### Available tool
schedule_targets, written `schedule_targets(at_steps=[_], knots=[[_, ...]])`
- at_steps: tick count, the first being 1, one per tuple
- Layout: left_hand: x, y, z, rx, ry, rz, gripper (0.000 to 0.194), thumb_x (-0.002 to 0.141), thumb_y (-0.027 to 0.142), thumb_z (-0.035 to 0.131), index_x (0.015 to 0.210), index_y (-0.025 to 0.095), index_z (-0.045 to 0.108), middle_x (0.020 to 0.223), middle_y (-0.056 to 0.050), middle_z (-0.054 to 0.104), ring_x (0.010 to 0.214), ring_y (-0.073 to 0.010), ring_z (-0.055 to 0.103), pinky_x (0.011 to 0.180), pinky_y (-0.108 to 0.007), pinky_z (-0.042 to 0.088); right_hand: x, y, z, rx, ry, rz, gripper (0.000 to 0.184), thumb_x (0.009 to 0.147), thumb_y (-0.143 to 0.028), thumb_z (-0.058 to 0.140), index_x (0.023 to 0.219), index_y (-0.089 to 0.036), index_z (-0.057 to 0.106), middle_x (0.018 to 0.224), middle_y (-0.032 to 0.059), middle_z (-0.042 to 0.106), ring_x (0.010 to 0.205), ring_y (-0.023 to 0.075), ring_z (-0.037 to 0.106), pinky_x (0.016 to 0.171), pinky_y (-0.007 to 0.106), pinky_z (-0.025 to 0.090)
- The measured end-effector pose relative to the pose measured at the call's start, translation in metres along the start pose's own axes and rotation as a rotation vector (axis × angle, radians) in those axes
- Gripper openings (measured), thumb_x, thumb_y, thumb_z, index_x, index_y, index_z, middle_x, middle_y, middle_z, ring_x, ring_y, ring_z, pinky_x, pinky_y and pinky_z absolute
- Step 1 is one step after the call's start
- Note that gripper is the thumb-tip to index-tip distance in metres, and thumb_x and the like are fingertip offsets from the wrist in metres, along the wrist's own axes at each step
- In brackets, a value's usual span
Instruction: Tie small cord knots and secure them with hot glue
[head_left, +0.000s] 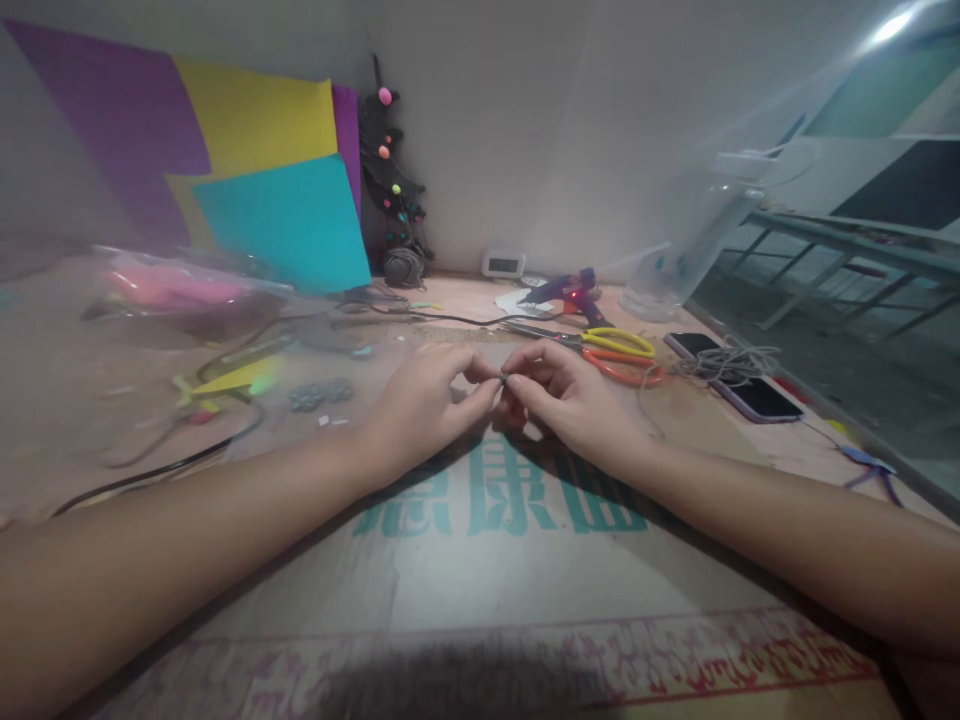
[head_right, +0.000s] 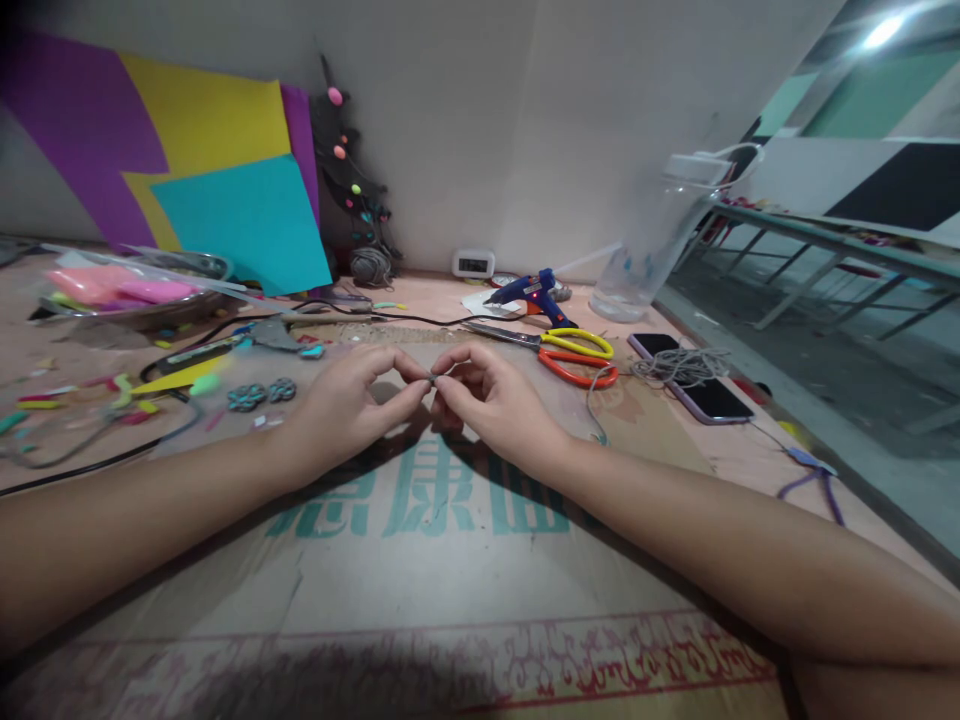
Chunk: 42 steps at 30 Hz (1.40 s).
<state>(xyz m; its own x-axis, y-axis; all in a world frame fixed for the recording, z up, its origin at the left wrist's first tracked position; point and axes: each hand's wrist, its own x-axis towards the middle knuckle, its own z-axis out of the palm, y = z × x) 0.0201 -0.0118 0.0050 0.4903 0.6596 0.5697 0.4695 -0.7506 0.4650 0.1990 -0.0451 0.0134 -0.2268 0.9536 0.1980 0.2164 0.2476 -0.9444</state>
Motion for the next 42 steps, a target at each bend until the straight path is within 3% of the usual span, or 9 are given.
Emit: schedule_targets(at_steps=[8, 12, 20, 29, 34, 42], knots=[[0.000, 0.000, -0.001, -0.019, -0.008, -0.023, 0.010, 0.086, 0.023, 0.057, 0.078, 0.019, 0.062, 0.079, 0.000, 0.069, 0.078, -0.0172, 0.062, 0.076, -0.031, 0.044, -0.001, -0.001, -0.002, -0.006, -0.002, 0.008, 0.014, 0.091, -0.032, 0.052, 0.098, -0.021, 0.051, 0.069, -0.0022, 0.062, 0.058, 0.0102, 0.057, 0.053, 0.023, 0.047], [0.001, 0.001, -0.002, -0.067, -0.016, -0.103, 0.011, 0.087, 0.022, 0.056, 0.080, 0.018, 0.063, 0.080, 0.001, 0.069, 0.078, -0.0159, 0.062, 0.075, -0.028, 0.044, -0.002, -0.002, -0.003, 0.030, -0.011, 0.056, 0.019, 0.093, -0.035, 0.047, 0.105, -0.020, 0.051, 0.069, -0.0024, 0.060, 0.055, 0.0096, 0.056, 0.047, 0.020, 0.043], [0.004, -0.002, -0.001, -0.118, 0.022, -0.135, 0.012, 0.087, 0.024, 0.056, 0.081, 0.017, 0.063, 0.080, 0.000, 0.069, 0.078, -0.0153, 0.062, 0.073, -0.027, 0.045, 0.002, 0.001, -0.003, 0.046, -0.010, 0.129, 0.025, 0.087, -0.036, 0.057, 0.104, -0.019, 0.053, 0.068, -0.0026, 0.062, 0.050, 0.0087, 0.053, 0.040, 0.018, 0.039], [0.002, -0.006, 0.001, -0.251, -0.081, -0.183, 0.018, 0.090, 0.031, 0.054, 0.085, 0.017, 0.063, 0.083, -0.001, 0.068, 0.079, -0.0150, 0.063, 0.071, -0.025, 0.047, 0.005, 0.007, -0.004, 0.082, 0.011, 0.114, 0.025, 0.084, -0.042, 0.062, 0.089, -0.019, 0.052, 0.065, -0.0021, 0.063, 0.049, 0.0081, 0.053, 0.044, 0.019, 0.042], [0.002, -0.008, 0.003, -0.371, -0.092, -0.241, 0.027, 0.095, 0.037, 0.044, 0.095, 0.017, 0.063, 0.090, -0.003, 0.070, 0.086, -0.0174, 0.066, 0.074, -0.028, 0.050, 0.006, 0.008, -0.005, 0.052, 0.017, 0.080, 0.022, 0.086, -0.039, 0.060, 0.088, -0.018, 0.052, 0.064, -0.0029, 0.062, 0.048, 0.0073, 0.053, 0.044, 0.019, 0.041], [0.005, 0.001, -0.001, -0.261, -0.085, -0.270, 0.017, 0.088, 0.031, 0.054, 0.090, 0.018, 0.065, 0.087, -0.001, 0.070, 0.084, -0.0169, 0.063, 0.076, -0.027, 0.049, 0.006, 0.011, -0.004, 0.069, 0.009, 0.094, 0.022, 0.085, -0.040, 0.060, 0.088, -0.019, 0.052, 0.062, -0.0045, 0.060, 0.046, 0.0070, 0.050, 0.040, 0.018, 0.036]])
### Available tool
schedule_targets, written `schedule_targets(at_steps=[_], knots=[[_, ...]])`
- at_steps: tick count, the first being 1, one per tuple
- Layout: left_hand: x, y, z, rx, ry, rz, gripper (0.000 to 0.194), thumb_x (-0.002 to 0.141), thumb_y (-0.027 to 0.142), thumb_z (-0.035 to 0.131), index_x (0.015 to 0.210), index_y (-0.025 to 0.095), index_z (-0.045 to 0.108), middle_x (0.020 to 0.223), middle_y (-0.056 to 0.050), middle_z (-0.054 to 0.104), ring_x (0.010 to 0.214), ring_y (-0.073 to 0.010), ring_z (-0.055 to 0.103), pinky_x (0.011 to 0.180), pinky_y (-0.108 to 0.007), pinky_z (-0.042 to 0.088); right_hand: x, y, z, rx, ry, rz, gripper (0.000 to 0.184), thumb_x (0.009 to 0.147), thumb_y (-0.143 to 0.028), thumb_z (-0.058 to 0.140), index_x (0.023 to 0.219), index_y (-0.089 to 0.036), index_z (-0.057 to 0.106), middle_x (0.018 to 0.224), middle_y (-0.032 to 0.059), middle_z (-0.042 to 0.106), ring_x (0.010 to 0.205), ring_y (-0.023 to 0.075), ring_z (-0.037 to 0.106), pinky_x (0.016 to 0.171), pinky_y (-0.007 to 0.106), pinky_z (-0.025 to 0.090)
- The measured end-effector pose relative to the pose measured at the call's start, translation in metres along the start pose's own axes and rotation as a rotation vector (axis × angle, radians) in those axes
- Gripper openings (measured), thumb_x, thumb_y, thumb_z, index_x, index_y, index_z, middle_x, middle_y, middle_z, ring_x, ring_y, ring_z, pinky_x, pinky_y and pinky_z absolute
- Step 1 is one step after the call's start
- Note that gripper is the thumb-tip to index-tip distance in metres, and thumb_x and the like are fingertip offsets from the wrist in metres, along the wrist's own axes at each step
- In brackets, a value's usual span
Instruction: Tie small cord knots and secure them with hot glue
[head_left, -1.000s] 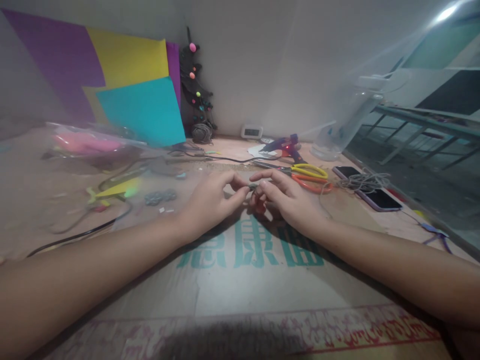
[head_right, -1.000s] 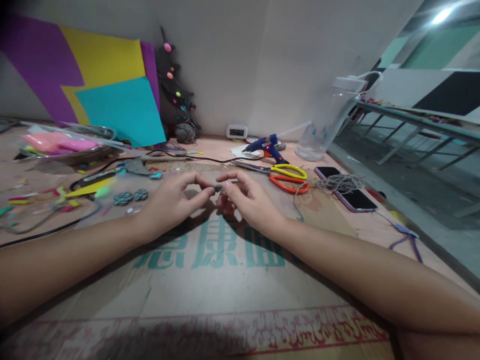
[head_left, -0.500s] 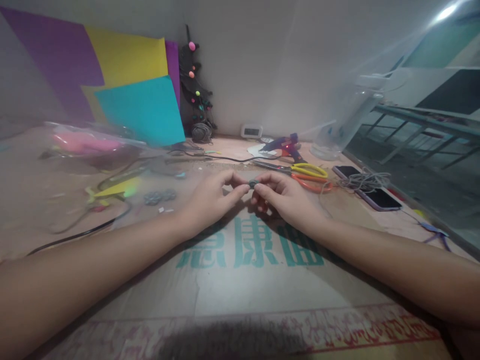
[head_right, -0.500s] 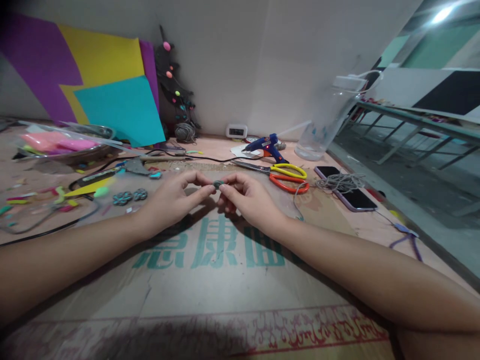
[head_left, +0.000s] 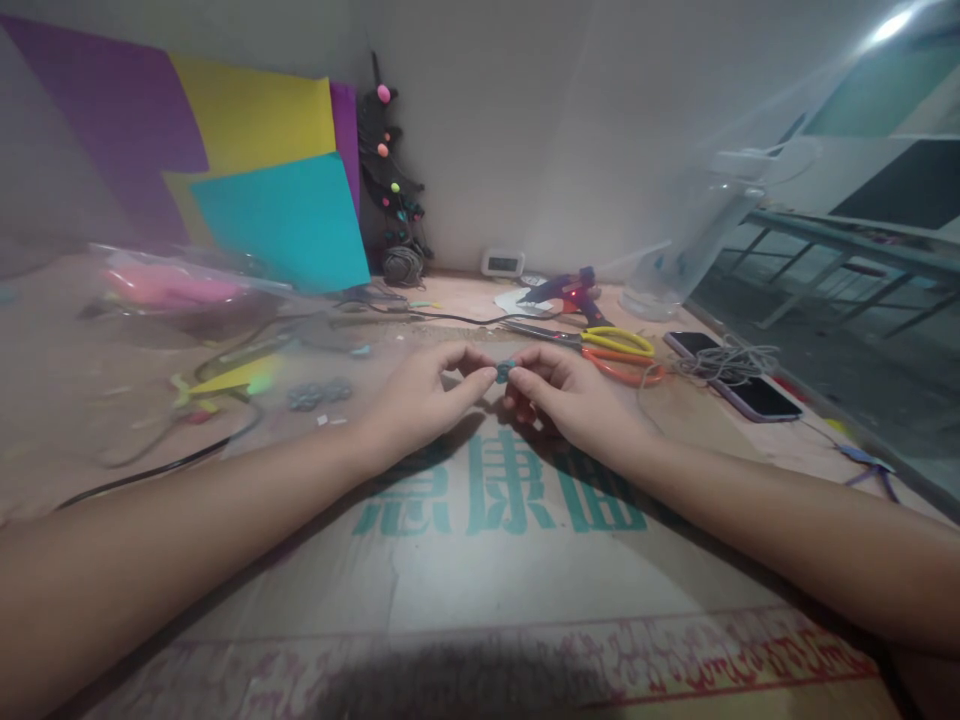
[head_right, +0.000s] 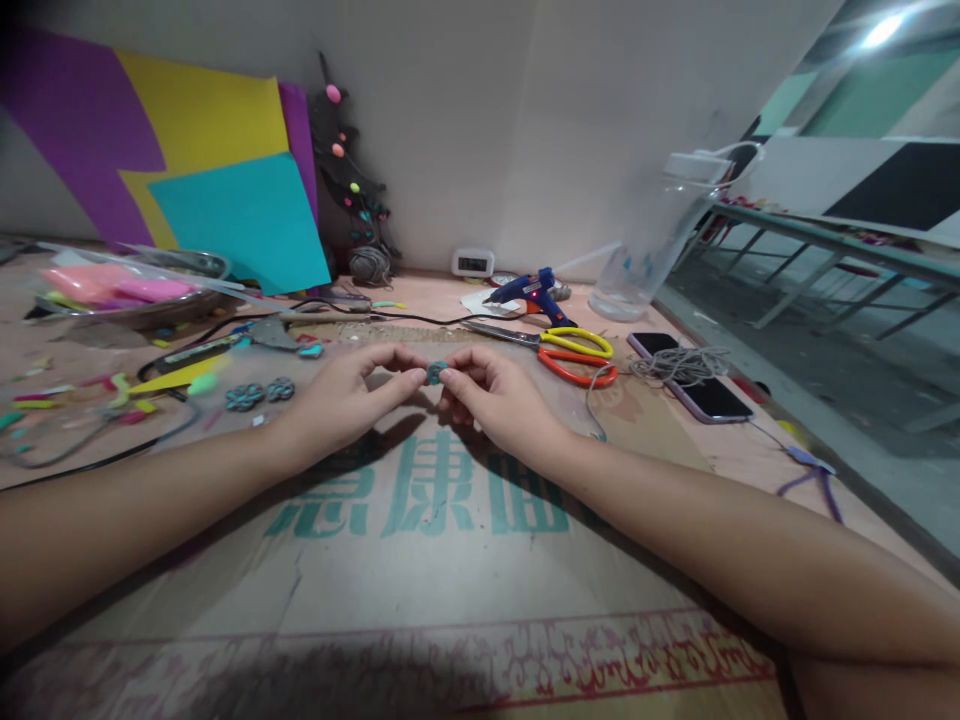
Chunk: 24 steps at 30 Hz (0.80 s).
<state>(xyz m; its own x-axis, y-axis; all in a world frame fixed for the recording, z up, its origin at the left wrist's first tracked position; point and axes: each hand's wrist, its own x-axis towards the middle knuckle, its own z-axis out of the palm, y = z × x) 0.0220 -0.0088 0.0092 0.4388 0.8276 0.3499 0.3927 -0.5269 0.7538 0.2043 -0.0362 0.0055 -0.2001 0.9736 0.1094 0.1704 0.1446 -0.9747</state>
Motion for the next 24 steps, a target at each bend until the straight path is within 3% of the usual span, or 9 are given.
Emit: schedule_targets(at_steps=[9, 17, 24], knots=[[0.0000, -0.0041, -0.0010, 0.091, 0.029, 0.045, 0.017, 0.088, 0.029, 0.053, 0.081, 0.018, 0.062, 0.081, 0.000, 0.068, 0.079, -0.0163, 0.061, 0.073, -0.028, 0.044, -0.0006, -0.0021, -0.0017, 0.016, 0.000, -0.005, 0.024, 0.086, -0.039, 0.060, 0.096, -0.018, 0.055, 0.064, -0.0036, 0.060, 0.050, 0.0078, 0.052, 0.044, 0.019, 0.039], [-0.0019, -0.0038, 0.0000, 0.174, 0.081, 0.142, 0.014, 0.088, 0.026, 0.053, 0.079, 0.018, 0.061, 0.083, -0.002, 0.067, 0.083, -0.0178, 0.061, 0.079, -0.030, 0.043, -0.0014, 0.0010, -0.0026, 0.318, -0.140, 0.076, 0.036, 0.085, -0.032, 0.064, 0.117, -0.019, 0.054, 0.059, -0.0053, 0.057, 0.048, 0.0074, 0.047, 0.044, 0.020, 0.035], [-0.0015, -0.0033, 0.0005, 0.158, 0.069, 0.127, 0.015, 0.088, 0.028, 0.052, 0.080, 0.019, 0.061, 0.086, -0.002, 0.069, 0.086, -0.0196, 0.062, 0.082, -0.033, 0.043, 0.0020, 0.0029, -0.0012, 0.272, -0.170, 0.122, 0.041, 0.086, -0.034, 0.063, 0.122, -0.019, 0.052, 0.058, -0.0042, 0.058, 0.045, 0.0072, 0.046, 0.042, 0.018, 0.033]])
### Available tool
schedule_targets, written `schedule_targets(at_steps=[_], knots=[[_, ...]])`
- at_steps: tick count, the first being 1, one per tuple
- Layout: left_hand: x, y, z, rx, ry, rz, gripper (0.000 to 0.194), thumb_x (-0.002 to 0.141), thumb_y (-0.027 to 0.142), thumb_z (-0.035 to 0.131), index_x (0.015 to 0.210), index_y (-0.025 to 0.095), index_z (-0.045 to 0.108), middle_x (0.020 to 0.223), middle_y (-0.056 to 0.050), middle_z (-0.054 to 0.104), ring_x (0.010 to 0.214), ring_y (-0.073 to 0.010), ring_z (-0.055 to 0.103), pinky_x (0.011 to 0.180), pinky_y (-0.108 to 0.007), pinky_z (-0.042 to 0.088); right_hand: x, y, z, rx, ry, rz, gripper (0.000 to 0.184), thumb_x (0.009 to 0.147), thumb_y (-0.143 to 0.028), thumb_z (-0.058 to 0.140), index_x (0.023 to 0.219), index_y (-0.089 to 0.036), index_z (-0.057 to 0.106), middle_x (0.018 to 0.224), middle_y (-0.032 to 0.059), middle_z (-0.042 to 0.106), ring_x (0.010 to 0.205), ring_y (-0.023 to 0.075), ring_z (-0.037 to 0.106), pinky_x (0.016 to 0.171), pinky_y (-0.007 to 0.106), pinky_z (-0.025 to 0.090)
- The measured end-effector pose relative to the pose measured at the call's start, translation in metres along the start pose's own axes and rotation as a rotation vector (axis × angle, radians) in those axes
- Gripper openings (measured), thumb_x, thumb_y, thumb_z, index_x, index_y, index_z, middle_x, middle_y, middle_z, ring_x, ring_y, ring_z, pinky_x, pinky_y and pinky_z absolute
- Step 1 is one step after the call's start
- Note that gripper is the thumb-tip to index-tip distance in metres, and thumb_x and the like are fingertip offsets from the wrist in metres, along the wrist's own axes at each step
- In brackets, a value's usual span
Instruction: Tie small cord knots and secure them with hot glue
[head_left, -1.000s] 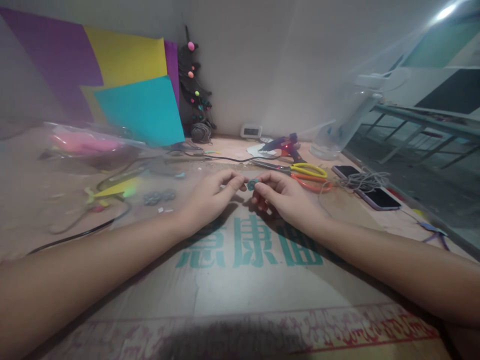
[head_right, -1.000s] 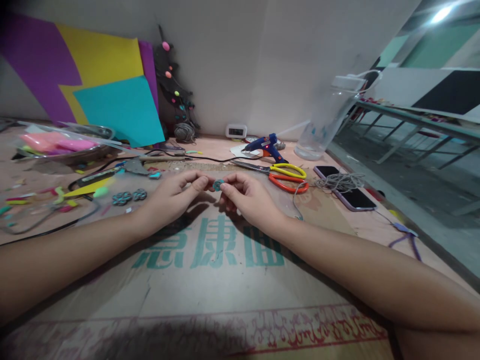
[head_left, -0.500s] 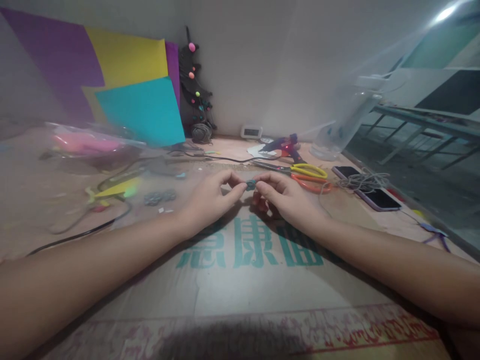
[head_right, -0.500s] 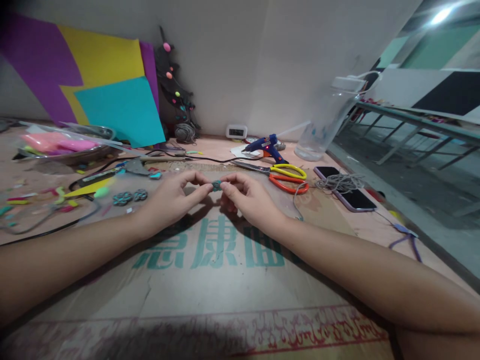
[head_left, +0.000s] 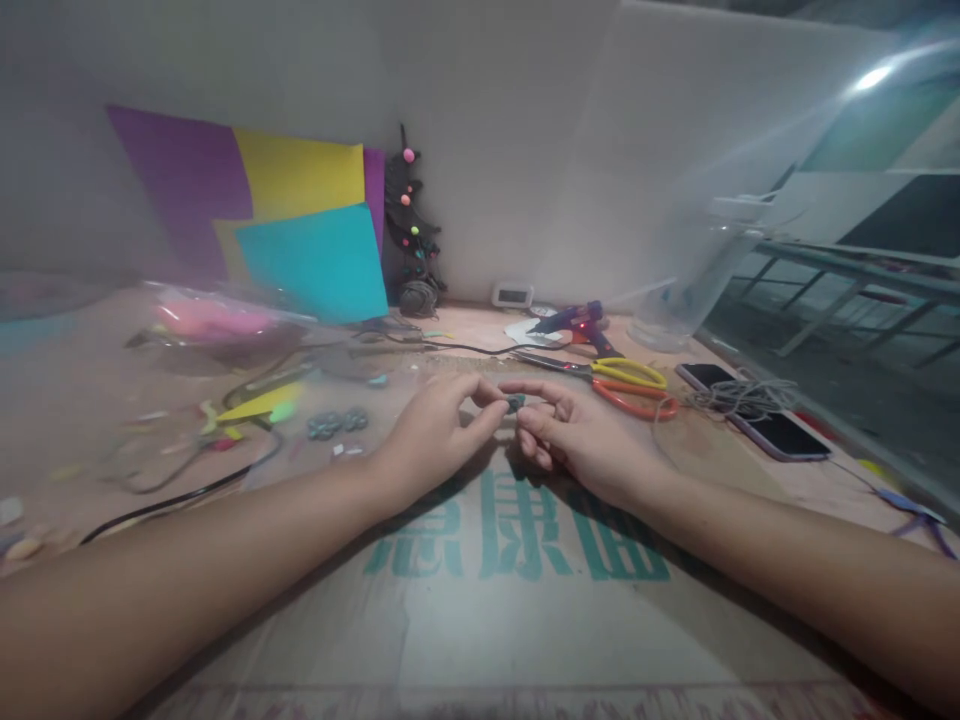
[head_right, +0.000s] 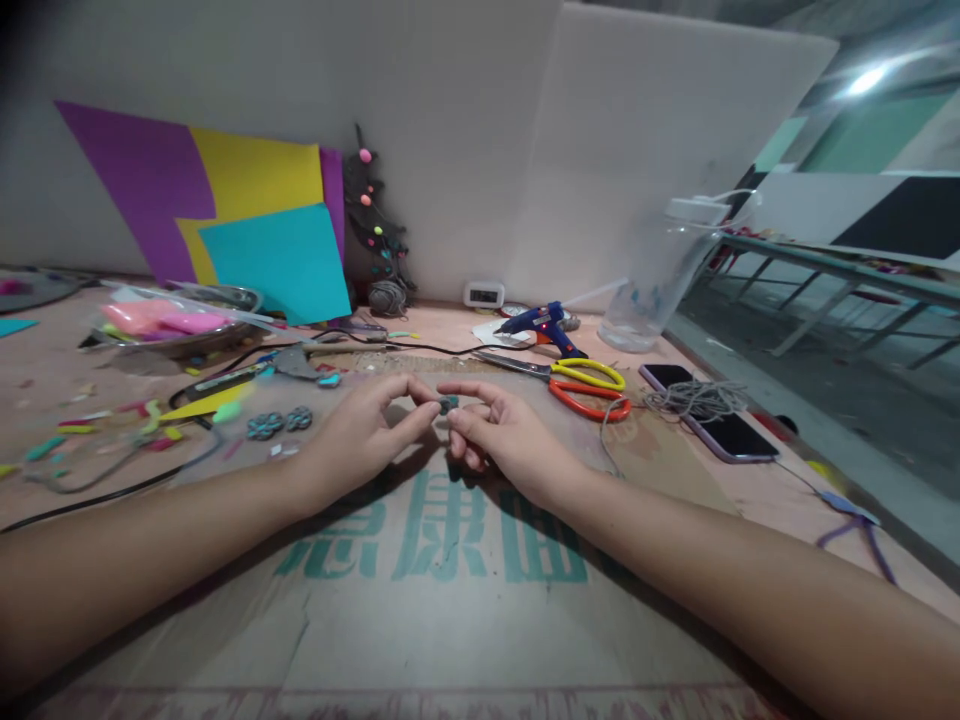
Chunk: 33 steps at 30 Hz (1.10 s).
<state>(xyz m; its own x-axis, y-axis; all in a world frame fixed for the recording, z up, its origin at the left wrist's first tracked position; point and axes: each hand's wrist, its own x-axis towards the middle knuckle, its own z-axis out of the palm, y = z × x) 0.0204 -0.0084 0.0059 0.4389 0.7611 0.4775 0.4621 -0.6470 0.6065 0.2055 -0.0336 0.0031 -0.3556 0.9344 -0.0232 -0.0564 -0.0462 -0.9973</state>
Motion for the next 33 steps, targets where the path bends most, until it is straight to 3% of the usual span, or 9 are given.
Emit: schedule_targets(at_steps=[5, 12, 19, 25, 33], knots=[[0.0003, 0.0025, -0.0004, -0.037, 0.006, -0.026, 0.016, 0.089, 0.025, 0.051, 0.078, 0.019, 0.062, 0.083, -0.002, 0.069, 0.082, -0.0183, 0.062, 0.077, -0.030, 0.044, -0.0006, 0.0000, 0.0008, -0.020, 0.062, -0.028, 0.040, 0.088, -0.050, 0.055, 0.112, -0.017, 0.056, 0.071, 0.0017, 0.066, 0.040, 0.0065, 0.046, 0.037, 0.019, 0.031], [0.0012, 0.0005, 0.0002, -0.067, 0.036, -0.066, 0.016, 0.088, 0.027, 0.052, 0.080, 0.018, 0.062, 0.083, -0.002, 0.068, 0.080, -0.0175, 0.062, 0.074, -0.029, 0.045, 0.0030, 0.0034, -0.0003, -0.019, 0.184, -0.025, 0.038, 0.079, -0.049, 0.067, 0.098, -0.017, 0.058, 0.068, -0.0001, 0.066, 0.039, 0.0053, 0.047, 0.038, 0.017, 0.033], [0.0009, 0.0025, -0.0012, -0.033, 0.007, -0.063, 0.017, 0.088, 0.027, 0.052, 0.078, 0.019, 0.062, 0.084, -0.002, 0.069, 0.084, -0.0195, 0.062, 0.078, -0.032, 0.043, 0.0013, 0.0019, 0.0013, 0.036, 0.115, 0.001, 0.030, 0.081, -0.045, 0.065, 0.095, -0.018, 0.058, 0.074, 0.0021, 0.069, 0.044, 0.0076, 0.051, 0.037, 0.018, 0.034], [-0.0004, 0.0035, -0.0005, -0.004, 0.001, -0.002, 0.017, 0.089, 0.028, 0.053, 0.078, 0.020, 0.062, 0.083, -0.001, 0.070, 0.085, -0.0198, 0.062, 0.080, -0.033, 0.042, -0.0004, -0.0023, 0.0044, 0.066, 0.112, 0.017, 0.030, 0.080, -0.040, 0.068, 0.098, -0.018, 0.059, 0.064, -0.0010, 0.064, 0.044, 0.0088, 0.054, 0.039, 0.019, 0.038], [-0.0016, 0.0032, -0.0006, 0.003, -0.016, 0.030, 0.018, 0.090, 0.029, 0.053, 0.078, 0.019, 0.062, 0.084, -0.001, 0.069, 0.086, -0.0200, 0.061, 0.083, -0.034, 0.041, -0.0013, -0.0051, 0.0061, -0.016, 0.129, 0.038, 0.032, 0.079, -0.046, 0.067, 0.093, -0.019, 0.054, 0.054, -0.0045, 0.060, 0.041, 0.0078, 0.050, 0.037, 0.017, 0.031]])
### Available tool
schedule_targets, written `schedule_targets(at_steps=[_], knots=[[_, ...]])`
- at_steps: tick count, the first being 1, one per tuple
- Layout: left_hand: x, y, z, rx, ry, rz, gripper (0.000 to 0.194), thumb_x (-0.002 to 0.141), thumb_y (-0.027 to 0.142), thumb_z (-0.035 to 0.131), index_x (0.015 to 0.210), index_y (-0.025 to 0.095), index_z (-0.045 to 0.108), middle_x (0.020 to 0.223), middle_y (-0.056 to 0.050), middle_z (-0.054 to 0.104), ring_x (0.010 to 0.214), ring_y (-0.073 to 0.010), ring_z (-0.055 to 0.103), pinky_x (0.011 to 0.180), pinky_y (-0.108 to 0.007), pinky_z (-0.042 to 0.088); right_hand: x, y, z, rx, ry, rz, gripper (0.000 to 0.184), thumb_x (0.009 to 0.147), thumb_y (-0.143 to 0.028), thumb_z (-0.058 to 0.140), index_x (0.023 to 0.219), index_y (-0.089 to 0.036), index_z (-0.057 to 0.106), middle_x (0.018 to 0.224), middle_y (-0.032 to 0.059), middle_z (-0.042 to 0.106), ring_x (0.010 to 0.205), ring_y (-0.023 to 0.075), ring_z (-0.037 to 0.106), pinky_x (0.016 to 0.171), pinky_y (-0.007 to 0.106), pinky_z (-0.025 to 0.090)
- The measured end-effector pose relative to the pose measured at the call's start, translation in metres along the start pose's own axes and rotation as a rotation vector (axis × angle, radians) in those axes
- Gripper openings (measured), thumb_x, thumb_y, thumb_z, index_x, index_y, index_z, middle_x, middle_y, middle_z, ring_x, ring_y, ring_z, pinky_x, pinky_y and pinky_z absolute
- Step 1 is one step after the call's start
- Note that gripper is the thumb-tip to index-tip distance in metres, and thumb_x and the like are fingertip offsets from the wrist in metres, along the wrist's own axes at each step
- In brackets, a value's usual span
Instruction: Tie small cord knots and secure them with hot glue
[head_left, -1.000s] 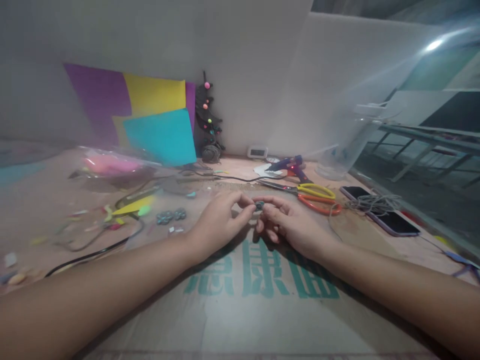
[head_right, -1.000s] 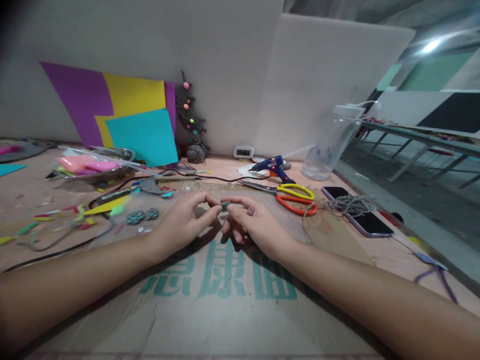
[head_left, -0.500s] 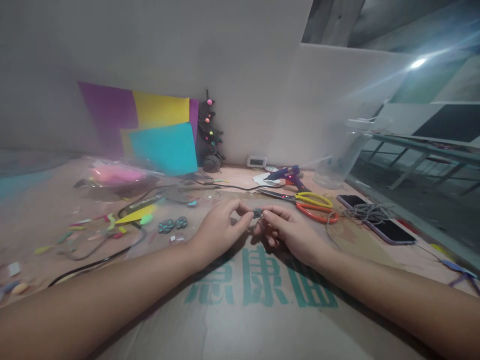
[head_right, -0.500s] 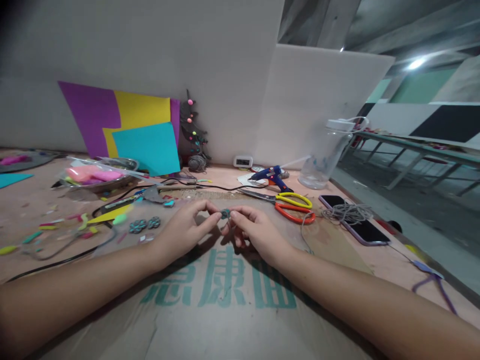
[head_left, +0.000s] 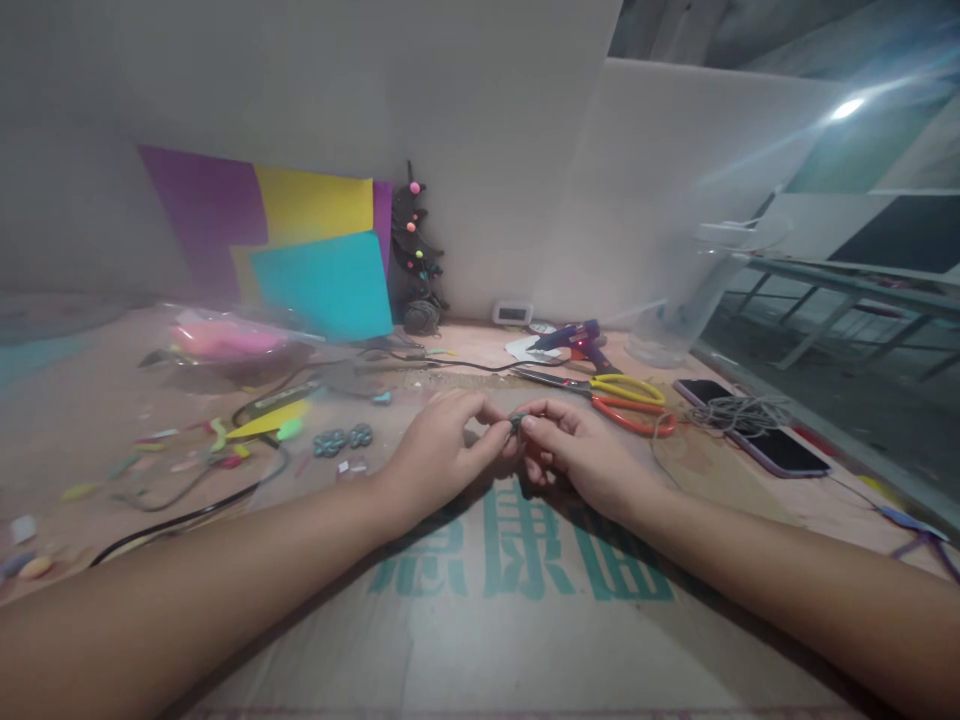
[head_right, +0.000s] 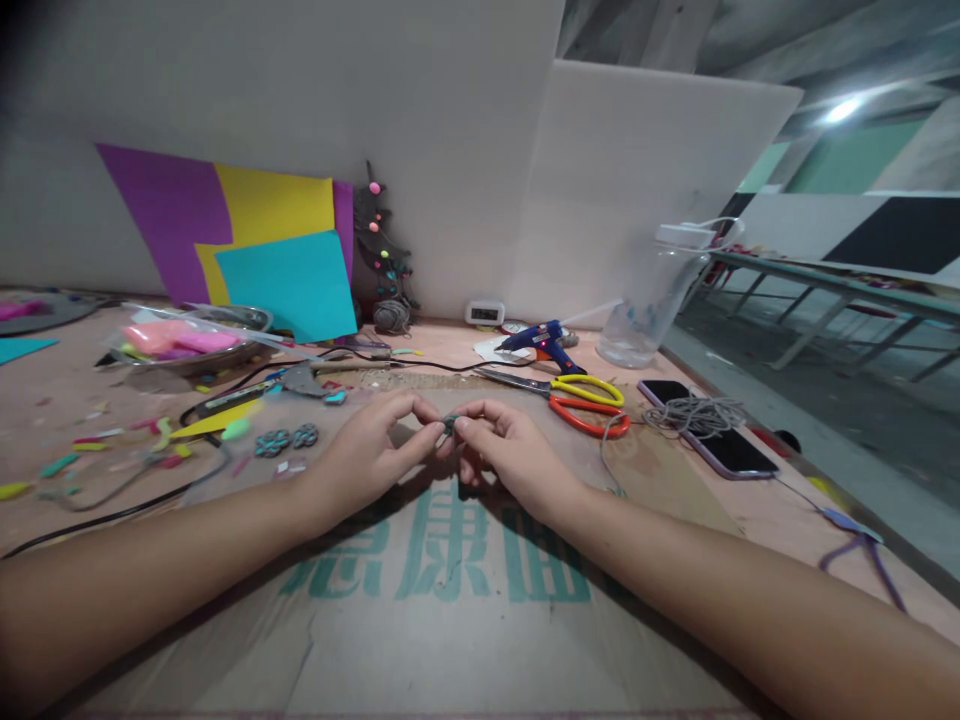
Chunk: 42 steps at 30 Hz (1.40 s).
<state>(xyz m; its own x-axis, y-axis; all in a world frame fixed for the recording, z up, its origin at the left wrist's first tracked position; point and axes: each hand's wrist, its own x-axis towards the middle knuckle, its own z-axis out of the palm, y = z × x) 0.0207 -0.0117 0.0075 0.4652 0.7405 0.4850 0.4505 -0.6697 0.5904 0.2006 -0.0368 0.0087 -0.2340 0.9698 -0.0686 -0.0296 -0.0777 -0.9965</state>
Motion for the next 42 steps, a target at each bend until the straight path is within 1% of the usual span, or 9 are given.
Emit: schedule_targets(at_steps=[5, 9, 13, 16, 24, 29, 33, 37, 42], knots=[[0.000, 0.000, -0.001, 0.007, -0.004, 0.003, 0.017, 0.089, 0.028, 0.054, 0.077, 0.019, 0.062, 0.084, -0.002, 0.069, 0.086, -0.0200, 0.061, 0.083, -0.034, 0.042, -0.001, -0.001, 0.001, -0.031, 0.015, -0.007, 0.031, 0.080, -0.046, 0.067, 0.090, -0.020, 0.052, 0.057, -0.0049, 0.062, 0.039, 0.0070, 0.049, 0.037, 0.017, 0.031], [0.002, 0.001, -0.002, -0.044, -0.006, -0.047, 0.017, 0.088, 0.025, 0.051, 0.076, 0.019, 0.061, 0.080, -0.001, 0.069, 0.081, -0.0187, 0.062, 0.078, -0.031, 0.044, 0.000, 0.001, 0.000, 0.015, 0.009, -0.013, 0.033, 0.082, -0.049, 0.064, 0.090, -0.020, 0.052, 0.064, -0.0027, 0.065, 0.043, 0.0073, 0.052, 0.037, 0.017, 0.033], [0.004, 0.003, -0.003, -0.089, 0.009, -0.103, 0.017, 0.088, 0.026, 0.051, 0.077, 0.019, 0.061, 0.079, -0.001, 0.069, 0.077, -0.0175, 0.062, 0.073, -0.028, 0.046, 0.003, 0.004, -0.002, 0.038, 0.028, -0.054, 0.036, 0.081, -0.050, 0.065, 0.099, -0.020, 0.056, 0.073, -0.0004, 0.067, 0.048, 0.0086, 0.056, 0.040, 0.019, 0.039], [0.003, 0.003, -0.003, -0.083, 0.003, -0.120, 0.016, 0.087, 0.027, 0.053, 0.077, 0.019, 0.062, 0.080, -0.001, 0.069, 0.078, -0.0177, 0.062, 0.073, -0.028, 0.046, 0.003, 0.003, -0.002, -0.027, 0.054, -0.054, 0.037, 0.078, -0.045, 0.069, 0.101, -0.019, 0.057, 0.071, -0.0005, 0.066, 0.046, 0.0082, 0.054, 0.039, 0.019, 0.039], [0.004, -0.005, 0.000, -0.148, -0.035, -0.047, 0.022, 0.093, 0.028, 0.047, 0.084, 0.019, 0.065, 0.085, -0.001, 0.070, 0.085, -0.0173, 0.063, 0.080, -0.028, 0.046, 0.003, 0.003, -0.003, -0.027, 0.029, -0.088, 0.032, 0.079, -0.044, 0.070, 0.089, -0.019, 0.053, 0.070, -0.0017, 0.065, 0.048, 0.0074, 0.054, 0.046, 0.022, 0.049], [0.004, -0.006, -0.001, -0.251, -0.030, -0.162, 0.030, 0.096, 0.036, 0.042, 0.103, 0.020, 0.066, 0.100, -0.004, 0.071, 0.096, -0.0186, 0.064, 0.084, -0.029, 0.048, 0.001, 0.000, -0.002, -0.100, 0.032, -0.071, 0.027, 0.084, -0.043, 0.064, 0.087, -0.018, 0.053, 0.061, -0.0044, 0.062, 0.044, 0.0071, 0.054, 0.040, 0.018, 0.040], [0.006, -0.002, -0.003, -0.223, -0.007, -0.162, 0.025, 0.091, 0.038, 0.051, 0.093, 0.019, 0.066, 0.094, -0.003, 0.071, 0.090, -0.0186, 0.065, 0.081, -0.029, 0.049, 0.000, 0.000, -0.001, -0.130, 0.019, -0.064, 0.026, 0.085, -0.042, 0.062, 0.088, -0.018, 0.052, 0.056, -0.0057, 0.060, 0.043, 0.0076, 0.054, 0.037, 0.017, 0.036], [0.006, 0.002, -0.005, -0.231, -0.051, -0.202, 0.027, 0.089, 0.040, 0.052, 0.086, 0.016, 0.065, 0.085, -0.002, 0.070, 0.080, -0.0177, 0.064, 0.074, -0.027, 0.049, 0.001, 0.002, -0.001, -0.144, 0.028, -0.061, 0.027, 0.083, -0.043, 0.064, 0.088, -0.019, 0.051, 0.053, -0.0070, 0.057, 0.042, 0.0080, 0.054, 0.038, 0.017, 0.035], [0.006, 0.006, -0.006, -0.203, -0.070, -0.211, 0.025, 0.087, 0.038, 0.054, 0.081, 0.016, 0.065, 0.083, -0.001, 0.069, 0.082, -0.0171, 0.063, 0.075, -0.026, 0.047, 0.000, 0.001, 0.000, -0.176, 0.035, -0.053, 0.026, 0.082, -0.042, 0.064, 0.087, -0.019, 0.051, 0.052, -0.0081, 0.055, 0.040, 0.0066, 0.049, 0.038, 0.017, 0.035]])
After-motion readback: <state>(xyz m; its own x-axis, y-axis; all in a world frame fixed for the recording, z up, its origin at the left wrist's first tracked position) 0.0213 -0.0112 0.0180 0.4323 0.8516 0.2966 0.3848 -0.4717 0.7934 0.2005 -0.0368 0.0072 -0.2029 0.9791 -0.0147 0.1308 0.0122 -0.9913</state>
